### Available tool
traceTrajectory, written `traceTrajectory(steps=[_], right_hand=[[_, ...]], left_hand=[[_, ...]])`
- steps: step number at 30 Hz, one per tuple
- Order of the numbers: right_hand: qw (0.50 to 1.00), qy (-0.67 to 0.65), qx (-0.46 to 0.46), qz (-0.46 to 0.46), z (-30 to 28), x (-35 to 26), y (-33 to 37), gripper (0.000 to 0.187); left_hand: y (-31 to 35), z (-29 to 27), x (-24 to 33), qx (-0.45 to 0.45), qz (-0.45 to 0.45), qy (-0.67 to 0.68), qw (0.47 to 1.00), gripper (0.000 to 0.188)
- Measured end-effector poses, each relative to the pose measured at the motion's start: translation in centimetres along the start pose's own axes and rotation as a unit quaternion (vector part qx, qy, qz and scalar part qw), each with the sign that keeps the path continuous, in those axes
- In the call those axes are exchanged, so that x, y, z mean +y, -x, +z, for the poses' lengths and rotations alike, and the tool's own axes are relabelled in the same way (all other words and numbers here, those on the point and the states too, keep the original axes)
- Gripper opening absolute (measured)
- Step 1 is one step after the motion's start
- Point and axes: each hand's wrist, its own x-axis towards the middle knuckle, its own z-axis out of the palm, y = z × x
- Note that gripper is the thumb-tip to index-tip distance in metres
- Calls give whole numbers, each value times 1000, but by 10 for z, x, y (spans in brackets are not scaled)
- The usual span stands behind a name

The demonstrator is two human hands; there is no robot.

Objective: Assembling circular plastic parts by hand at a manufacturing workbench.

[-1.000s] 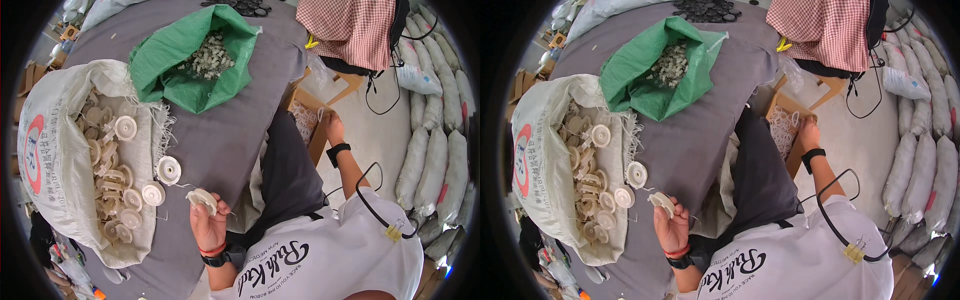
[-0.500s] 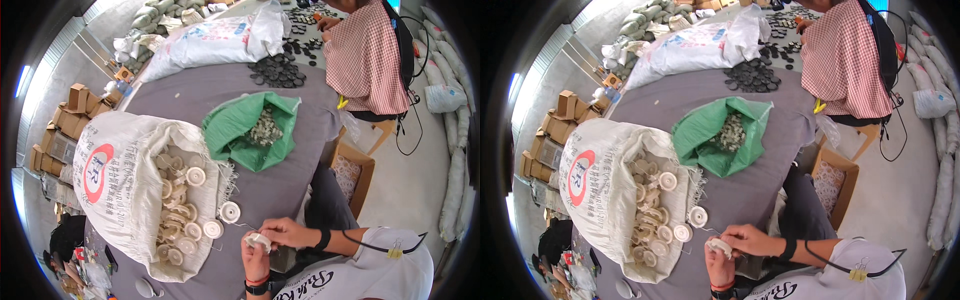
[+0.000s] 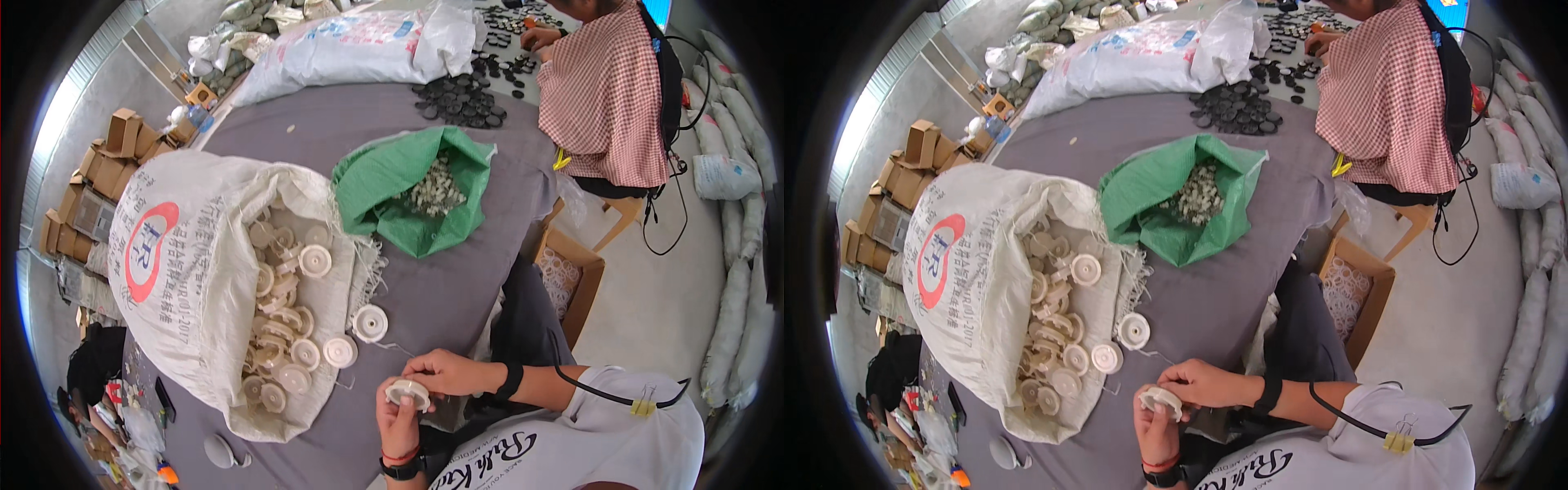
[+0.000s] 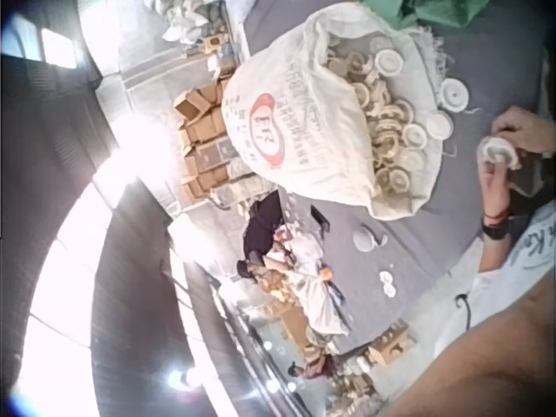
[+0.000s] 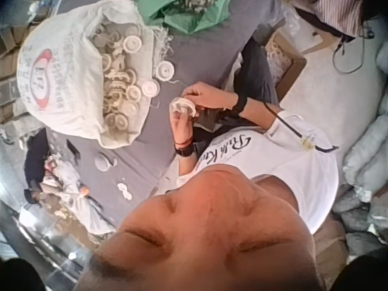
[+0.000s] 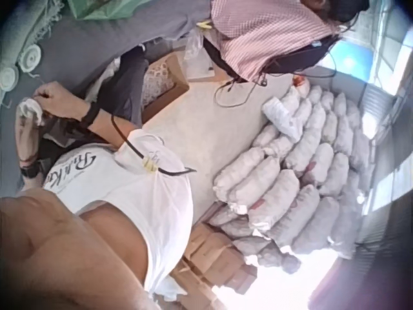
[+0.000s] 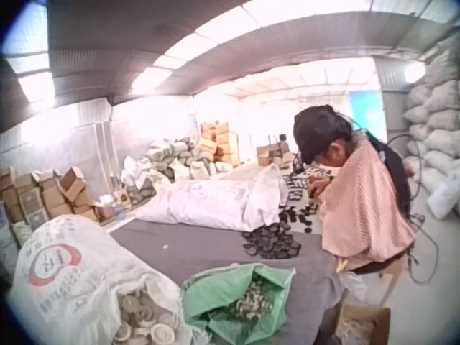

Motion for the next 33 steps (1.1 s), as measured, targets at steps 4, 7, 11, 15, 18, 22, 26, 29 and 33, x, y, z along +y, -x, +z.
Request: traceTrajectory(steps=[4,7,11,15,18,22,26,29,33], right_hand=[[999,-34,4,-15,1,3,-3,22],[996,-75,46,-8,10,10,8,23],[987,-109,114,-27,-2,15,4,29],[970,-234,55,-17,-4,6,4,33],[960,-280,10,-9,1,1,2,32],[957,-281,-1,66,11,-1,-11,26],[934,-345,44,81,11,1,-22,25],[903,-402,117,94,15,5,-23,26],[918,-370,94,109,15,7,-23,29]], left_hand=[[-4,0,-1,-30,7,-7,1000,30],[-2,-6,-5,-50,-21,25,998,35],[-7,-4,-1,-84,-18,94,992,41],[-14,-16,3,14,75,148,986,38],[-23,-4,15,105,127,129,978,35],[-29,10,11,148,202,-45,967,33],[-30,2,-9,65,225,-140,962,33],[-27,4,-10,67,225,-121,964,28],[-29,-4,-14,139,199,-33,970,18]])
